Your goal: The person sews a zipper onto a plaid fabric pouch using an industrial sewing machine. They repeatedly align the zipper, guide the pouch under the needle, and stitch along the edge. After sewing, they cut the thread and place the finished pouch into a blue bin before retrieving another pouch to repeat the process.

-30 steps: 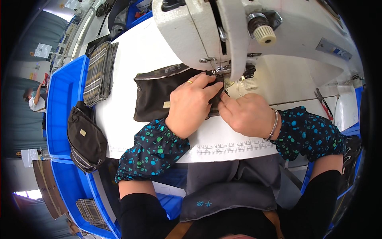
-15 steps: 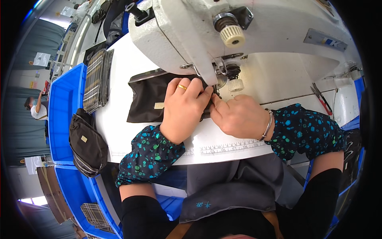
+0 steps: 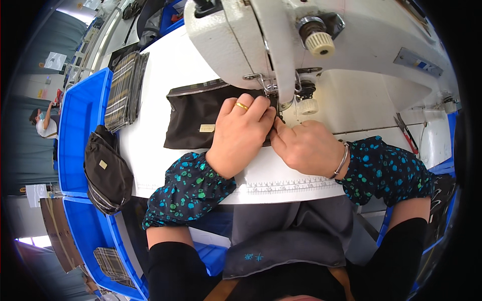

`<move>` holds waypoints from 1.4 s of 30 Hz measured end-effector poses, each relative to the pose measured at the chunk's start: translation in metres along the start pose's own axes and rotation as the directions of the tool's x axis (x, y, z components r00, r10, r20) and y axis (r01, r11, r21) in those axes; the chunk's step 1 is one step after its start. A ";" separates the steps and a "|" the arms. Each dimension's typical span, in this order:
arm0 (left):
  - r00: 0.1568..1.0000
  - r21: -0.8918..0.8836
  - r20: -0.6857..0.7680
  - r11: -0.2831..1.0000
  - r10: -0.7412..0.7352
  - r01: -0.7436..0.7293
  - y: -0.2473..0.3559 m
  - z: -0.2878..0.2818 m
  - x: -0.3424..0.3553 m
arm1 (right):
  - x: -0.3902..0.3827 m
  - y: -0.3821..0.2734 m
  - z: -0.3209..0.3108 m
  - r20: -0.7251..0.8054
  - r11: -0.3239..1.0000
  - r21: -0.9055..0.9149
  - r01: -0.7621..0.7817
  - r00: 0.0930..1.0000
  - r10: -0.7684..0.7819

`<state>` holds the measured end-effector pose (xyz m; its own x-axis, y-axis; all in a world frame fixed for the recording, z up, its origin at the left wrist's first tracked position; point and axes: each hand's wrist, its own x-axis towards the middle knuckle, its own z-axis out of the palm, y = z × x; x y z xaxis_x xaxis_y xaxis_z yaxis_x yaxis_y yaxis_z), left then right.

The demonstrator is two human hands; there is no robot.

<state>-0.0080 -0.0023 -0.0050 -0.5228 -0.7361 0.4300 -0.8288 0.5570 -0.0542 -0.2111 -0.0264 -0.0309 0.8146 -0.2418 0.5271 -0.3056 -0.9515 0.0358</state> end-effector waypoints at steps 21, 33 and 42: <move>0.995 0.074 0.031 0.993 -0.094 0.091 -0.002 -0.013 -0.004 | -0.001 0.002 0.001 -0.010 0.996 -0.091 -0.019 1.000 0.018; 0.995 -0.142 -0.072 0.988 -0.064 0.053 0.004 -0.002 -0.003 | -0.005 -0.010 -0.002 -0.004 0.998 -0.063 0.004 1.000 -0.004; 0.999 -0.214 -0.013 0.976 -0.045 0.041 0.007 0.000 -0.003 | -0.007 -0.015 -0.004 0.005 0.995 -0.096 0.027 1.000 -0.026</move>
<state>-0.0124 0.0033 -0.0066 -0.4828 -0.7551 0.4435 -0.7875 0.5959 0.1575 -0.2144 -0.0101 -0.0313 0.8250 -0.2176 0.5215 -0.3298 -0.9348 0.1316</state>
